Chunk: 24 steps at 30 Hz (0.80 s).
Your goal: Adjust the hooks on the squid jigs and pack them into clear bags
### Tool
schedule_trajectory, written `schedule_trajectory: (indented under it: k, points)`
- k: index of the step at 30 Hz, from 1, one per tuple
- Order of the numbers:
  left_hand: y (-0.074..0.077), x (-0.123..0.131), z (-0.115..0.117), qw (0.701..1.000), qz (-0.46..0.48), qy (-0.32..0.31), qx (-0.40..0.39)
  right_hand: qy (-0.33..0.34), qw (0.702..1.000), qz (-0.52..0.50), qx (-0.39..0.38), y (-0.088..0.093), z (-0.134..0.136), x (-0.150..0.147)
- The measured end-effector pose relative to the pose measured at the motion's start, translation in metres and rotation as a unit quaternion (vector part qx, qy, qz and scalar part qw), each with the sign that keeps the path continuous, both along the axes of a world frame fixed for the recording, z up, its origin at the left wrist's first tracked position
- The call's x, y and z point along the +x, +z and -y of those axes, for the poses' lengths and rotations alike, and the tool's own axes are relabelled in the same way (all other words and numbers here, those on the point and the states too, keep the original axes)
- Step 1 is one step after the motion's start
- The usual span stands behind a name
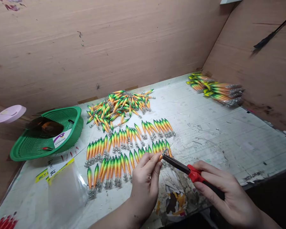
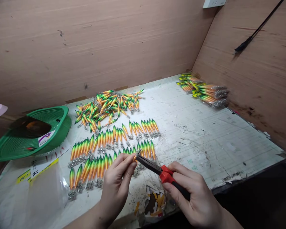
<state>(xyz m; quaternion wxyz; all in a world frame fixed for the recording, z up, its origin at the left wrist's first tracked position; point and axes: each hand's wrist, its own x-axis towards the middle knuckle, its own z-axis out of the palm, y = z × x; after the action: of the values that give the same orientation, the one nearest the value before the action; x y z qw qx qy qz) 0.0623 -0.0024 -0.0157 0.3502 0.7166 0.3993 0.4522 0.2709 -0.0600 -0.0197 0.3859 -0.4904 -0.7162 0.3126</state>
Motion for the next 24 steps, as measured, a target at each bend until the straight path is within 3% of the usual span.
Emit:
schedule_trajectory:
  k: [6, 10, 12, 14, 17, 20, 22, 24]
  points:
    - [0.01, 0.001, -0.003, 0.986, 0.008, -0.053, -0.157, 0.002, 0.999, -0.022, -0.025, -0.004, 0.003, 0.004]
    - [0.011, 0.002, -0.007, 0.971, 0.032, -0.074, -0.226, -0.014, 0.998, 0.004, -0.055, -0.001, 0.009, 0.013]
    - [0.007, 0.002, -0.016, 0.972, 0.02, -0.066, -0.224, -0.054, 0.996, 0.047, -0.045, -0.004, 0.016, 0.025]
    - [0.0, 0.005, -0.03, 0.984, -0.025, -0.066, -0.162, -0.154, 0.979, 0.131, 0.011, -0.012, 0.024, 0.042]
    - [-0.017, 0.021, -0.058, 0.983, -0.136, -0.126, 0.019, -0.306, 0.918, 0.24, 0.075, -0.024, 0.037, 0.065]
    - [-0.034, 0.046, -0.083, 0.91, -0.284, -0.253, 0.166, -0.356, 0.904, 0.231, 0.056, -0.027, 0.046, 0.076]
    - [-0.041, 0.061, -0.094, 0.855, -0.347, -0.321, 0.213, -0.355, 0.911, 0.205, 0.05, -0.025, 0.047, 0.075]
    - [-0.044, 0.069, -0.099, 0.832, -0.368, -0.347, 0.227, -0.34, 0.92, 0.187, 0.051, -0.024, 0.046, 0.072]
